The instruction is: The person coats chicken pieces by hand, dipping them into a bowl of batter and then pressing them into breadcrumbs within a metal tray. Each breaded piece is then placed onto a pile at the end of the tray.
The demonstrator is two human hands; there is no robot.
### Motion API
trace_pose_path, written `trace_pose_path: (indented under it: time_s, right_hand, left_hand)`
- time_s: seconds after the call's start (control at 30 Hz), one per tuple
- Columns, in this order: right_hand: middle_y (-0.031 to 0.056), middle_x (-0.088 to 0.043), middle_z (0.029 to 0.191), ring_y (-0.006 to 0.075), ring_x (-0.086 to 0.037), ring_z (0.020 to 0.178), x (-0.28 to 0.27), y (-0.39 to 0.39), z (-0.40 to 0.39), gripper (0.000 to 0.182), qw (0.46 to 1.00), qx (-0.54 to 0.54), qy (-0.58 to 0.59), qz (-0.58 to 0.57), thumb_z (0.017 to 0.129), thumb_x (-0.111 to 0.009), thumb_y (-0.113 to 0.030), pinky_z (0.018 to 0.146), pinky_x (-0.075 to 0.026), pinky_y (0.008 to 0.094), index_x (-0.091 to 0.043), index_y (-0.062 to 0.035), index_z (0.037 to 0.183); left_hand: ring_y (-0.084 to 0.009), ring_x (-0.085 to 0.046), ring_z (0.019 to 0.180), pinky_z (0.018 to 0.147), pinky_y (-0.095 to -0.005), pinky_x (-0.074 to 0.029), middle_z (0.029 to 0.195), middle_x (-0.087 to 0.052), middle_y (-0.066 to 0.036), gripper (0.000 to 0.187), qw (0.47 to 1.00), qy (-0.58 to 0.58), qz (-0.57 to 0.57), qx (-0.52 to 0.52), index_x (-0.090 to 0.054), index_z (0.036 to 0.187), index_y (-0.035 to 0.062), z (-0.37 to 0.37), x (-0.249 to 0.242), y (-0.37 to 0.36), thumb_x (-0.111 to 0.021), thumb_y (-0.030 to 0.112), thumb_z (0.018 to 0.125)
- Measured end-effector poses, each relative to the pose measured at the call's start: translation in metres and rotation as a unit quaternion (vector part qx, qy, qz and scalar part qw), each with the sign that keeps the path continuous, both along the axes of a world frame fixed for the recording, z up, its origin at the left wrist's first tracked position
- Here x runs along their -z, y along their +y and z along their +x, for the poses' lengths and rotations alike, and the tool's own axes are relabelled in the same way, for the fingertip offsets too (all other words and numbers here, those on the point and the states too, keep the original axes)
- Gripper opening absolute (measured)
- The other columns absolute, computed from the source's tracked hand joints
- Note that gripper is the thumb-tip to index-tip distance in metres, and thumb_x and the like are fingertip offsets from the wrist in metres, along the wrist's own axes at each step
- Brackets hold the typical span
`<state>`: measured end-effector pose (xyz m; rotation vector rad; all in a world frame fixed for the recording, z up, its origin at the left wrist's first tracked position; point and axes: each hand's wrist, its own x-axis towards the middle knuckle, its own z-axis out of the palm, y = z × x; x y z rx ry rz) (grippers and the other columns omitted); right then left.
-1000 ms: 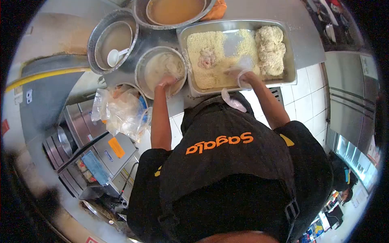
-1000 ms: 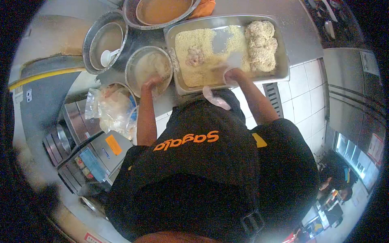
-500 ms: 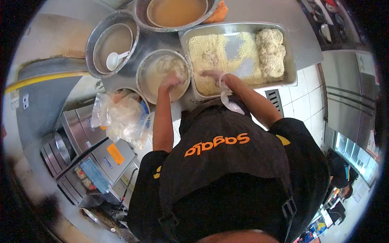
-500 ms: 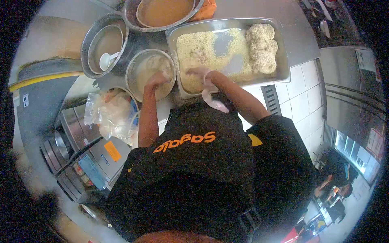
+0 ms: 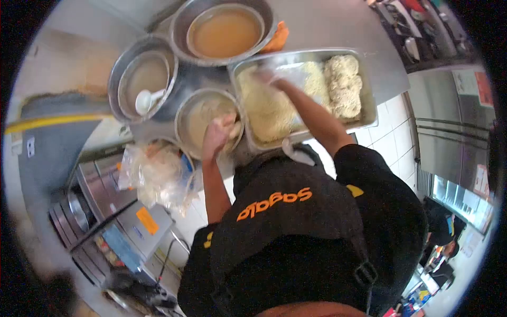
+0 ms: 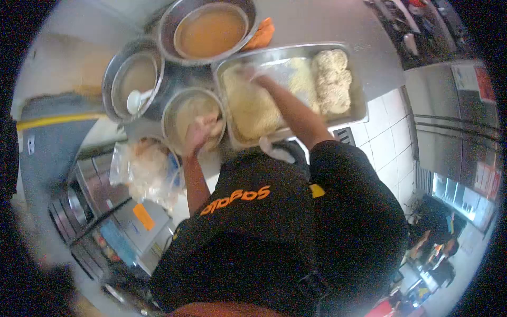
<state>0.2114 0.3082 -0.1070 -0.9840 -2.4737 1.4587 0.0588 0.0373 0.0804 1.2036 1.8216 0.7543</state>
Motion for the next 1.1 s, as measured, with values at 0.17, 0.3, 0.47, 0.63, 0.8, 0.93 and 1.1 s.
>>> trace_pose_path:
  time_s: [0.17, 0.3, 0.47, 0.63, 0.8, 0.93, 1.1]
  right_hand:
    - [0.0093, -0.06, 0.089, 0.0225, -0.053, 0.08, -0.043, -0.034, -0.031, 0.039, 0.978, -0.085, -0.139, 0.133, 0.08, -0.048, -0.043, 0.074, -0.042, 0.0364, -0.061, -0.0102, 0.095]
    - [0.0067, -0.057, 0.085, 0.0275, -0.053, 0.078, -0.073, -0.093, 0.001, 0.017, 0.923, -0.052, -0.191, 0.33, 0.073, -0.051, -0.03, 0.072, -0.041, 0.0409, -0.059, -0.0174, 0.081]
    - [0.0127, -0.056, 0.081, 0.031, -0.052, 0.078, -0.11, -0.124, 0.029, 0.023, 0.931, 0.05, -0.076, 0.354, 0.072, -0.05, -0.029, 0.07, -0.04, 0.0439, -0.056, -0.0067, 0.075]
    - [0.015, -0.055, 0.081, 0.0309, -0.051, 0.081, -0.12, -0.127, 0.031, 0.029, 0.919, 0.01, -0.061, 0.39, 0.075, -0.048, -0.032, 0.074, -0.04, 0.0428, -0.057, -0.0043, 0.079]
    - [0.0137, -0.055, 0.085, 0.0303, -0.052, 0.079, -0.109, -0.126, 0.029, 0.029, 0.925, 0.035, -0.051, 0.375, 0.075, -0.048, -0.034, 0.072, -0.041, 0.0426, -0.057, -0.0069, 0.081]
    - [0.0122, -0.056, 0.086, 0.0301, -0.053, 0.08, -0.112, -0.129, 0.03, 0.03, 0.918, 0.041, -0.037, 0.392, 0.077, -0.048, -0.036, 0.072, -0.042, 0.043, -0.056, -0.008, 0.084]
    - [0.0124, -0.057, 0.082, 0.0307, -0.054, 0.079, -0.134, -0.133, 0.035, 0.033, 0.918, 0.031, -0.063, 0.391, 0.078, -0.047, -0.039, 0.071, -0.042, 0.0429, -0.056, -0.0079, 0.087]
  left_hand:
    - [-0.0324, -0.055, 0.087, 0.075, -0.0378, -0.043, 0.094, -0.058, -0.019, 0.034, 0.892, 0.389, 0.158, 0.167, -0.058, 0.097, 0.0027, -0.016, 0.021, -0.02, -0.055, 0.032, 0.079]
    - [-0.0339, -0.055, 0.084, 0.074, -0.0393, -0.042, 0.088, -0.059, -0.019, 0.031, 0.983, 0.137, 0.091, -0.08, -0.06, 0.088, 0.0001, -0.009, -0.014, -0.02, -0.064, 0.026, 0.071]
    - [-0.03, -0.057, 0.081, 0.074, -0.0328, -0.044, 0.087, -0.06, -0.015, 0.025, 0.97, 0.162, 0.176, -0.036, -0.059, 0.089, -0.0013, -0.003, -0.048, -0.011, -0.06, 0.013, 0.068]
    - [-0.029, -0.057, 0.082, 0.077, -0.0313, -0.043, 0.086, -0.06, -0.014, 0.025, 0.973, 0.009, 0.181, -0.141, -0.058, 0.091, -0.0029, 0.016, -0.082, 0.001, -0.05, 0.004, 0.068]
    - [-0.0324, -0.057, 0.085, 0.076, -0.0331, -0.043, 0.087, -0.06, -0.019, 0.028, 0.979, 0.039, 0.197, -0.044, -0.057, 0.091, -0.0049, -0.004, -0.058, 0.003, -0.048, 0.004, 0.065]
    - [-0.0376, -0.056, 0.077, 0.068, -0.0399, -0.043, 0.078, -0.058, -0.023, 0.021, 0.955, 0.282, 0.052, -0.068, -0.057, 0.082, -0.0049, -0.02, 0.042, -0.007, -0.049, 0.004, 0.064]
    - [-0.0413, -0.053, 0.065, 0.06, -0.0447, -0.04, 0.065, -0.054, -0.022, 0.012, 0.967, 0.22, 0.088, -0.09, -0.054, 0.069, -0.0038, 0.005, 0.009, -0.006, -0.05, 0.006, 0.064]
